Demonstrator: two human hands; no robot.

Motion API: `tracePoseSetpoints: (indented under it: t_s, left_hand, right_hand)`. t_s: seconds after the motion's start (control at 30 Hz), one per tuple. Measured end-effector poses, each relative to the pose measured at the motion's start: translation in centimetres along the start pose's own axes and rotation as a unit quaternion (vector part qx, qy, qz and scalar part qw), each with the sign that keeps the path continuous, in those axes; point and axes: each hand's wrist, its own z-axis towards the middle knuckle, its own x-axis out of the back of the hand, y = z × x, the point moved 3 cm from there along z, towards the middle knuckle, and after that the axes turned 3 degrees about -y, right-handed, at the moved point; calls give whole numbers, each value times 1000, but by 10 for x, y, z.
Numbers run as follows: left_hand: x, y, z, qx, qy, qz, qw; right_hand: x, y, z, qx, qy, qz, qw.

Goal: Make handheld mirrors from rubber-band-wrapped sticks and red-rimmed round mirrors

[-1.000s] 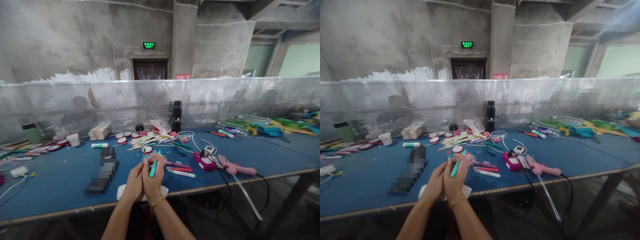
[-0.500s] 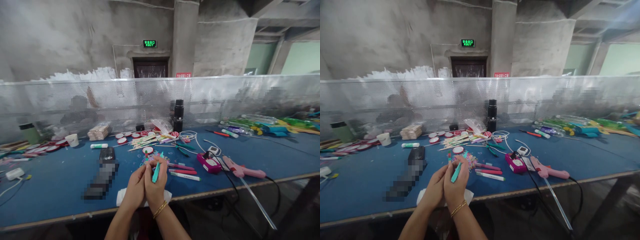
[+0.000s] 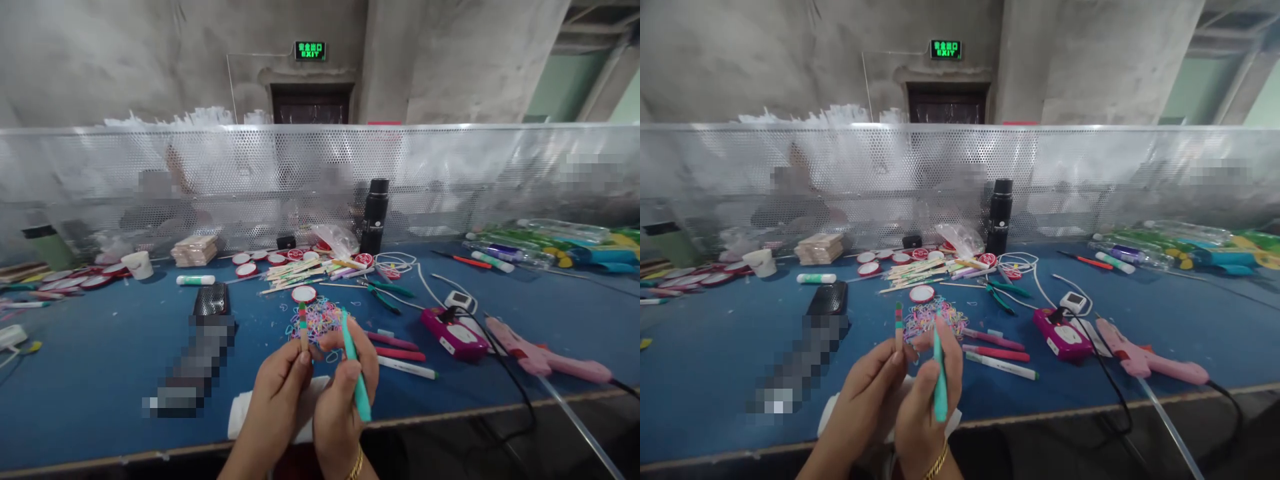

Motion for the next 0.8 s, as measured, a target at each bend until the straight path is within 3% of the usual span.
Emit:
tracePoseSetpoints:
  t_s: [0.3,0.57,0.8]
  left_hand:
    - [-3,1,1,-16,0,-27,1000]
    - [-4,3,5,-22,14,-32,999]
    - [-6,7,1,-24,10,-40,999]
  right_hand:
    - [1,-1,-6,12,-27,8,1000]
    - [3,-13,4,100,-12,-36,994]
    - [4,-17,4,123,-39,-67,989]
